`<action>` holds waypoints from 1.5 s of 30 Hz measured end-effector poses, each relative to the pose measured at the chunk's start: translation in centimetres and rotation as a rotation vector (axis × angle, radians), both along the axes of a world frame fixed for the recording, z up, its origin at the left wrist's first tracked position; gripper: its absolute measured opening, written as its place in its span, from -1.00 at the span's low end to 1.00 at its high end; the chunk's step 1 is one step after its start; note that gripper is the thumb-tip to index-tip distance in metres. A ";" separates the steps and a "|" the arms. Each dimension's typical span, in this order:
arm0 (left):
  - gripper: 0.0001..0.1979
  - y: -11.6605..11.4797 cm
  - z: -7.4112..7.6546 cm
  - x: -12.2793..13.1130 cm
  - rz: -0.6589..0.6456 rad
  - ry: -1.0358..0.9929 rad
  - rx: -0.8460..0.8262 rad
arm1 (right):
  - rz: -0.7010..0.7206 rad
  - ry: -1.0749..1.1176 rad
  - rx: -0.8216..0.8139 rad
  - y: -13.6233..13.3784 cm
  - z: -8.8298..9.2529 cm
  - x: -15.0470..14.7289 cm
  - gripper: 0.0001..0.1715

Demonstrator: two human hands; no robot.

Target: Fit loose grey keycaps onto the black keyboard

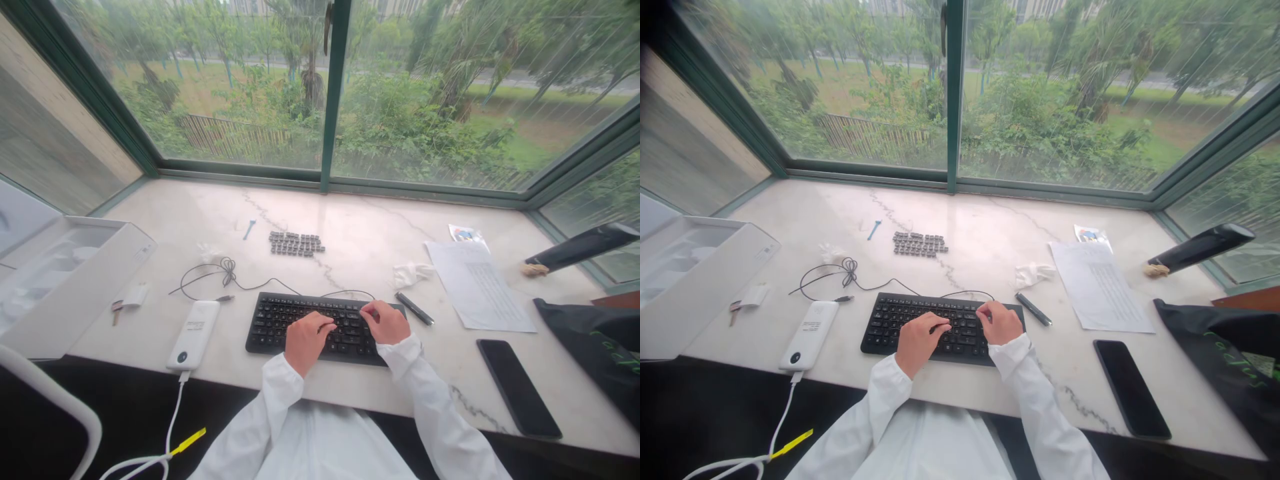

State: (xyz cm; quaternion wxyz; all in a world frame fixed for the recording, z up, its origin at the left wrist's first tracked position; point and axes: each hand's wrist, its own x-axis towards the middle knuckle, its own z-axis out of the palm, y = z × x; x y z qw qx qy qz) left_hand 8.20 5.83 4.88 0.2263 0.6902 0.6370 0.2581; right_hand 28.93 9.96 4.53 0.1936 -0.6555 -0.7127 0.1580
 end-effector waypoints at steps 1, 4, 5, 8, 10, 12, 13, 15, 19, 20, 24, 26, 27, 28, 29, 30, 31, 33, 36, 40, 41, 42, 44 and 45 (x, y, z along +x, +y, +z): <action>-0.76 -0.2 -0.1 0.2 0.001 0.008 -0.002 | 0.002 -0.015 0.005 0.8 0.4 0.0 -0.85; -0.70 -0.6 -0.3 0.8 -0.011 0.018 -0.018 | 0.044 -0.075 0.022 4.2 1.7 -0.7 -0.85; -0.69 -0.7 -0.4 0.9 -0.017 0.019 -0.024 | 0.081 -0.084 0.027 5.5 2.1 -1.1 -0.85; -0.70 -1.0 -0.4 1.0 -0.022 0.027 -0.029 | 0.166 -0.108 0.016 9.9 2.4 -2.8 -0.83; -0.71 -1.3 -0.4 0.8 -0.022 0.034 -0.020 | 0.194 -0.138 -0.036 12.8 1.9 -4.2 -0.82; -0.72 -1.6 -0.4 0.4 -0.018 0.033 -0.003 | 0.205 -0.141 -0.060 15.4 1.1 -5.4 -0.82; -0.73 -1.7 -0.4 0.2 -0.014 0.029 0.007 | 0.210 -0.143 -0.077 16.6 0.6 -5.9 -0.82; -0.73 -2.0 -0.5 -0.1 -0.002 0.014 0.027 | 0.213 -0.143 -0.097 18.7 -0.4 -6.6 -0.74; -0.73 -2.4 -0.7 -0.9 0.043 -0.026 0.045 | 0.214 -0.132 -0.109 21.2 -2.3 -7.4 -0.63; -0.73 -2.4 -0.8 -1.1 0.055 -0.035 0.046 | 0.223 -0.126 -0.110 21.6 -2.7 -7.5 -0.62; -0.72 -2.5 -0.9 -1.8 0.085 -0.063 0.062 | 0.240 -0.090 -0.095 22.5 -4.2 -8.0 -0.62; -0.72 -2.4 -0.8 -2.0 0.089 -0.067 0.074 | 0.236 -0.068 -0.081 22.6 -4.7 -8.2 -0.68; -0.72 -2.4 -0.8 -2.0 0.091 -0.067 0.077 | 0.235 -0.057 -0.073 22.7 -4.9 -8.2 -0.72; -0.72 -2.4 -0.8 -2.1 0.093 -0.065 0.077 | 0.236 -0.047 -0.065 22.7 -5.0 -8.2 -0.76; -0.72 -2.3 -0.8 -2.1 0.095 -0.064 0.075 | 0.238 -0.038 -0.056 22.7 -5.0 -8.1 -0.80; -0.72 -2.3 -0.8 -2.1 0.096 -0.062 0.072 | 0.242 -0.029 -0.045 22.6 -4.9 -7.9 -0.82; -0.72 -2.2 -0.8 -2.1 0.096 -0.061 0.069 | 0.248 -0.020 -0.032 22.4 -4.8 -7.6 -0.83; -0.72 -2.1 -0.7 -2.2 0.092 -0.061 0.069 | 0.266 -0.002 -0.005 21.6 -4.3 -6.6 -0.84; -0.72 -1.9 -0.7 -2.2 0.088 -0.061 0.070 | 0.300 0.023 0.024 19.2 -3.0 -4.5 -0.83; -0.73 -1.5 -0.8 -1.8 0.075 -0.070 0.062 | 0.393 0.135 0.074 13.8 -1.4 -2.1 -0.78; -0.73 -1.4 -0.8 -1.7 0.068 -0.072 0.061 | 0.424 0.161 0.080 12.3 -1.1 -1.6 -0.77; -0.73 -1.3 -0.8 -1.5 0.059 -0.074 0.060 | 0.445 0.181 0.076 10.8 -0.9 -1.3 -0.77; -0.74 -1.0 -0.8 -1.0 0.035 -0.072 0.059 | 0.459 0.198 0.046 8.0 -0.8 -1.0 -0.77; -0.74 -0.9 -0.8 -0.8 0.022 -0.068 0.058 | 0.475 0.196 0.036 6.9 -0.9 -0.9 -0.77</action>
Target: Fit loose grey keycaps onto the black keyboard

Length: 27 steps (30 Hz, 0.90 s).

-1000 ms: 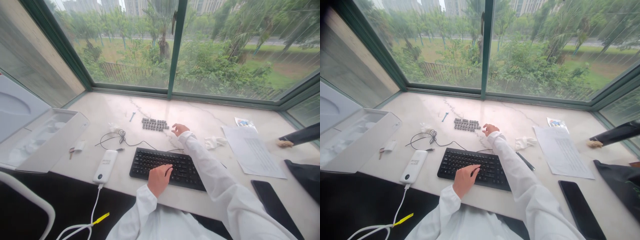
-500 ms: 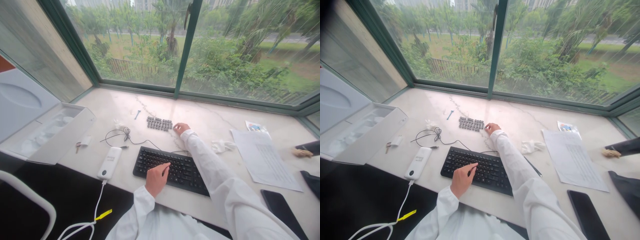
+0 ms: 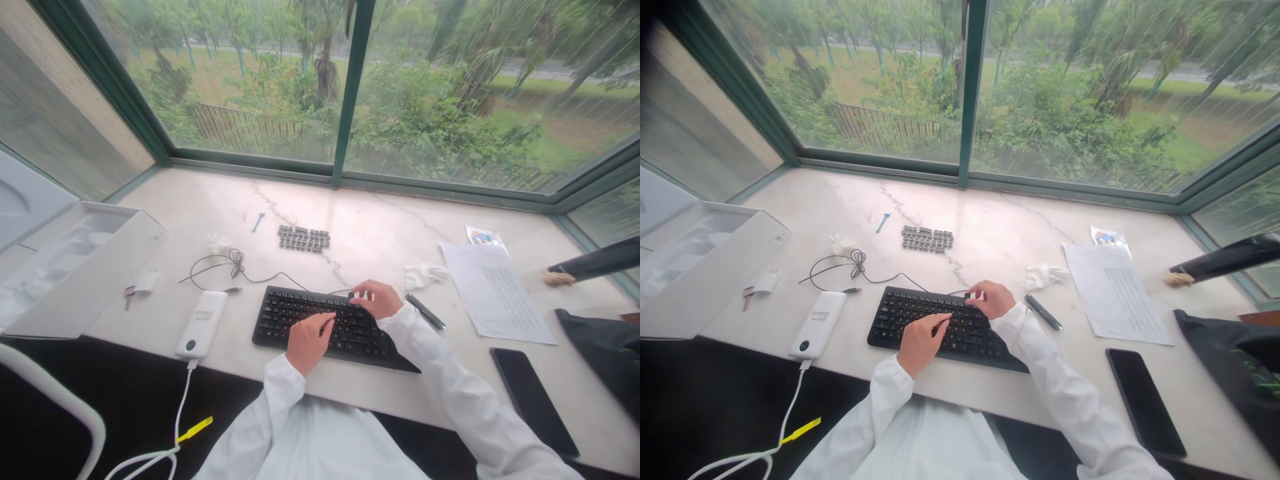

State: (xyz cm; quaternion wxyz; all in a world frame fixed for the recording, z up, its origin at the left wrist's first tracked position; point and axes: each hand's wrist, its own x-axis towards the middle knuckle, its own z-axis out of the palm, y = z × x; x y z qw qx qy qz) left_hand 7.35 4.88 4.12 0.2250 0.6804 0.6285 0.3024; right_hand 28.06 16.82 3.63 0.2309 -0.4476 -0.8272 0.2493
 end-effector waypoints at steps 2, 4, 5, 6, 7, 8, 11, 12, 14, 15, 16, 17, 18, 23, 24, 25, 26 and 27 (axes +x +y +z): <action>-0.75 0.2 0.1 0.4 -0.026 0.012 -0.001 | 0.017 -0.014 -0.004 -1.8 -0.2 0.1 -0.78; -0.75 0.3 0.2 0.7 -0.042 0.031 -0.001 | 0.000 -0.022 0.002 -3.1 -0.5 0.1 -0.79; -0.76 0.3 0.2 0.9 -0.049 0.041 -0.001 | -0.017 -0.022 0.004 -3.5 -0.6 0.0 -0.79; -0.76 0.4 0.2 1.0 -0.056 0.050 -0.002 | -0.035 -0.022 0.005 -4.0 -0.6 0.0 -0.80; -0.76 0.4 0.1 1.1 -0.062 0.059 -0.003 | -0.055 -0.023 0.005 -4.4 -0.7 0.0 -0.80; -0.76 0.5 0.1 1.2 -0.069 0.067 -0.005 | -0.071 -0.026 0.003 -4.8 -0.8 -0.1 -0.81; -0.76 0.6 -0.1 1.3 -0.085 0.086 -0.019 | -0.113 -0.049 -0.002 -6.0 -1.2 -0.3 -0.80; -0.77 0.6 -0.2 1.3 -0.090 0.090 -0.025 | -0.124 -0.055 -0.004 -6.5 -1.3 -0.3 -0.79; -0.77 0.5 -0.3 1.2 -0.096 0.097 -0.037 | -0.158 -0.059 -0.012 -7.3 -1.6 -0.5 -0.79; -0.78 0.5 -0.4 1.2 -0.094 0.101 -0.042 | -0.180 -0.056 -0.017 -7.6 -1.7 -0.6 -0.79; -0.78 0.4 -0.4 1.1 -0.089 0.105 -0.046 | -0.203 -0.051 -0.024 -7.9 -1.8 -0.7 -0.79; -0.78 0.4 -0.3 1.1 -0.080 0.110 -0.050 | -0.225 -0.045 -0.029 -8.1 -1.9 -0.8 -0.79; -0.78 0.4 -0.3 1.0 -0.070 0.114 -0.052 | -0.242 -0.040 -0.033 -8.3 -1.9 -0.9 -0.79; -0.78 0.3 0.0 0.8 -0.042 0.120 -0.054 | -0.245 -0.063 -0.027 -9.0 -2.0 -1.4 -0.80; -0.78 0.3 0.0 0.8 -0.042 0.120 -0.053 | -0.244 -0.085 -0.014 -9.1 -2.0 -1.5 -0.81; -0.78 0.3 0.0 0.8 -0.043 0.120 -0.053 | -0.246 -0.112 -0.001 -9.3 -1.9 -1.6 -0.82; -0.78 0.2 0.0 0.7 -0.046 0.120 -0.054 | -0.249 -0.139 0.009 -9.4 -1.8 -1.7 -0.83; -0.78 0.2 -0.1 0.8 -0.050 0.119 -0.055 | -0.254 -0.164 0.012 -9.6 -1.7 -1.8 -0.84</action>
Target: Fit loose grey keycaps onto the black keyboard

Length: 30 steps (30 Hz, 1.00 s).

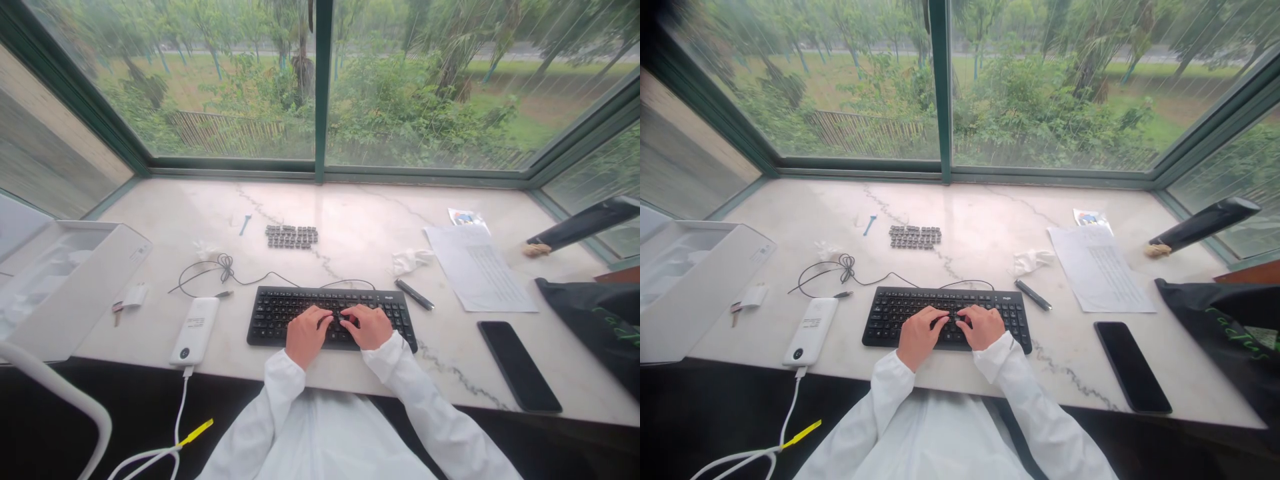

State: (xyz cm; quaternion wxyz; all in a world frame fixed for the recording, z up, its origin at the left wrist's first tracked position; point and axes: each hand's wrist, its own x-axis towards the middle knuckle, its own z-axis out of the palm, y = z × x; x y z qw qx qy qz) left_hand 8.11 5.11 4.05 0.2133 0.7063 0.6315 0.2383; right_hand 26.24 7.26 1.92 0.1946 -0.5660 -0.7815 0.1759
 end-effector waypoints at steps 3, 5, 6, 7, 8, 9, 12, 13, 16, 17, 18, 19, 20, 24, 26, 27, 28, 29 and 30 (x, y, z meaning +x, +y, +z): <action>-0.77 0.0 -0.1 0.2 -0.014 -0.004 -0.005 | -0.012 -0.045 -0.038 -0.3 0.3 -0.2 -0.87; -0.78 0.0 -0.1 0.4 -0.028 -0.008 -0.009 | -0.025 -0.063 -0.057 -0.4 0.4 -0.4 -0.87; -0.78 0.0 -0.1 0.5 -0.037 -0.011 -0.011 | -0.034 -0.069 -0.062 -0.4 0.4 -0.4 -0.87; -0.79 0.0 0.0 0.7 -0.044 -0.014 -0.014 | -0.044 -0.068 -0.064 -0.4 0.4 -0.4 -0.87; -0.79 0.1 0.0 0.8 -0.051 -0.017 -0.016 | -0.055 -0.061 -0.065 -0.4 0.3 -0.5 -0.87; -0.80 0.1 0.0 1.0 -0.055 -0.019 -0.020 | -0.064 -0.049 -0.065 -0.4 0.3 -0.5 -0.87; -0.80 0.2 0.0 1.2 -0.061 -0.022 -0.035 | -0.081 -0.011 -0.065 -0.4 -0.2 -0.4 -0.86; -0.80 0.3 -0.1 1.3 -0.061 -0.023 -0.037 | -0.078 -0.006 -0.065 -0.5 -0.3 -0.3 -0.85; -0.80 0.3 -0.2 1.3 -0.058 -0.026 -0.027 | -0.050 -0.008 -0.055 -0.6 -0.8 -0.2 -0.83; -0.80 0.3 -0.2 1.3 -0.056 -0.027 -0.024 | -0.041 -0.012 -0.045 -0.6 -0.9 -0.1 -0.82; -0.80 0.3 -0.2 1.3 -0.054 -0.028 -0.023 | -0.037 -0.016 -0.033 -0.7 -1.0 -0.1 -0.80; -0.80 0.3 -0.3 1.3 -0.054 -0.029 -0.025 | -0.037 -0.021 -0.021 -0.7 -1.1 0.0 -0.79; -0.80 0.3 -0.3 1.2 -0.055 -0.030 -0.028 | -0.040 -0.026 -0.012 -0.8 -1.1 0.0 -0.79; -0.81 0.3 -0.4 1.2 -0.063 -0.034 -0.037 | -0.068 -0.027 -0.013 -0.9 -1.0 0.0 -0.80; -0.81 0.2 -0.5 1.2 -0.063 -0.037 -0.030 | -0.075 -0.023 -0.018 -0.9 -0.9 0.0 -0.81; -0.81 0.2 -0.5 1.2 -0.062 -0.039 -0.024 | -0.075 -0.022 -0.017 -0.9 -0.9 0.0 -0.82; -0.81 0.2 -0.5 1.2 -0.061 -0.041 -0.017 | -0.071 -0.020 -0.015 -0.9 -0.9 0.0 -0.82; -0.81 0.2 -0.5 1.2 -0.060 -0.041 -0.010 | -0.064 -0.019 -0.010 -0.9 -1.0 0.1 -0.82; -0.81 0.2 -0.5 1.1 -0.059 -0.039 -0.005 | -0.057 -0.017 -0.001 -0.9 -1.0 0.1 -0.81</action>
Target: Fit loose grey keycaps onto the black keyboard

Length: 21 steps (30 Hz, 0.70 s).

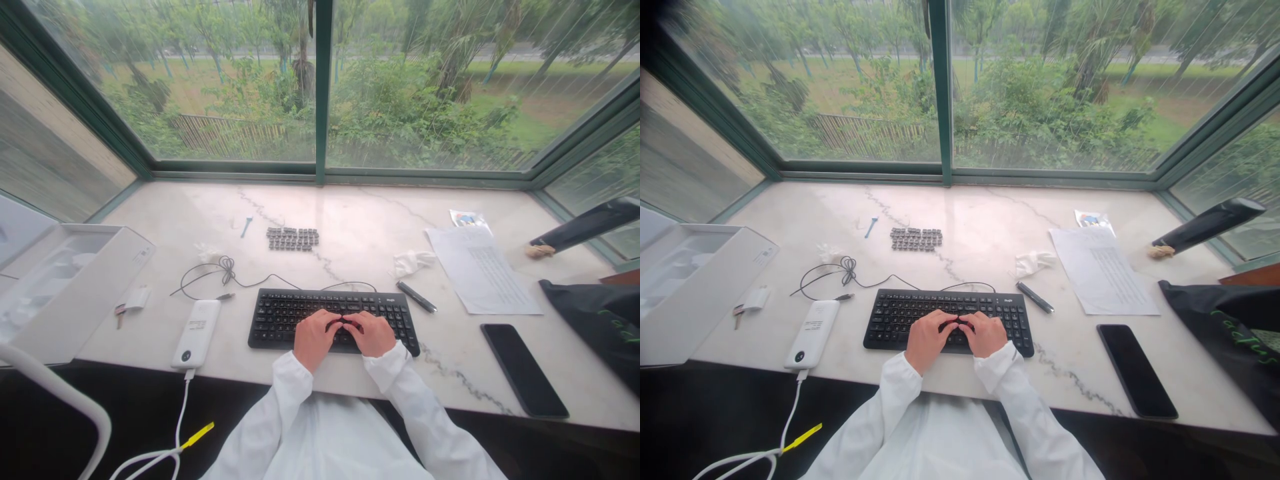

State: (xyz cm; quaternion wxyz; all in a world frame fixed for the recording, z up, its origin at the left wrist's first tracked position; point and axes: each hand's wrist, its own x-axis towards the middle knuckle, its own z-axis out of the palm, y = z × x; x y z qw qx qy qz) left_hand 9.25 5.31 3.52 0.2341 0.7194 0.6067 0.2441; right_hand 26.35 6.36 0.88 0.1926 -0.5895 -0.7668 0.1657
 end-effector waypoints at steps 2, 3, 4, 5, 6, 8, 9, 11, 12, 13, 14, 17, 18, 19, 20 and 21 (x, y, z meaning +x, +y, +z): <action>-0.82 0.0 0.1 0.0 0.001 0.010 0.000 | 0.016 -0.003 0.033 -0.1 -0.2 0.1 -0.79; -0.82 0.0 0.1 -0.1 0.001 0.016 -0.006 | 0.026 -0.007 0.056 -0.1 -0.2 0.1 -0.78; -0.82 0.0 0.1 -0.1 0.000 0.022 -0.012 | 0.036 -0.010 0.077 -0.1 -0.3 0.1 -0.77; -0.81 0.0 0.1 -0.1 -0.001 0.027 -0.018 | 0.045 -0.014 0.095 -0.2 -0.3 0.1 -0.77; -0.81 0.0 0.2 -0.1 -0.003 0.031 -0.022 | 0.051 -0.019 0.107 -0.2 -0.3 0.1 -0.77; -0.80 0.0 0.1 -0.1 -0.005 0.038 -0.020 | 0.052 -0.028 0.116 -0.3 -0.2 0.1 -0.77; -0.80 0.0 0.1 -0.1 -0.006 0.040 -0.017 | 0.045 -0.033 0.117 -0.3 -0.1 0.1 -0.78; -0.79 0.1 0.0 0.0 -0.013 0.044 -0.008 | 0.035 -0.037 0.116 -0.3 0.0 0.2 -0.79; -0.79 0.1 -0.1 0.0 -0.021 0.046 -0.004 | 0.034 -0.035 0.114 -0.2 0.1 0.2 -0.79; -0.79 0.2 -0.2 0.0 -0.030 0.050 -0.002 | 0.034 -0.032 0.111 -0.2 0.1 0.2 -0.78; -0.78 0.2 -0.2 0.0 -0.041 0.059 0.000 | 0.036 -0.028 0.108 -0.2 0.1 0.2 -0.77; -0.76 0.2 -0.3 0.0 -0.070 0.115 0.010 | 0.041 -0.016 0.097 -0.2 0.2 0.3 -0.75; -0.75 0.2 -0.3 0.0 -0.083 0.140 0.017 | 0.042 -0.012 0.096 -0.1 0.2 0.4 -0.76; -0.74 0.2 -0.3 0.0 -0.101 0.164 0.026 | 0.042 -0.009 0.095 -0.1 0.2 0.4 -0.77; -0.73 0.2 -0.2 0.0 -0.123 0.186 0.035 | 0.040 -0.006 0.095 -0.1 0.2 0.4 -0.79; -0.72 0.2 -0.1 -0.1 -0.146 0.202 0.044 | 0.038 -0.004 0.096 -0.1 0.2 0.4 -0.80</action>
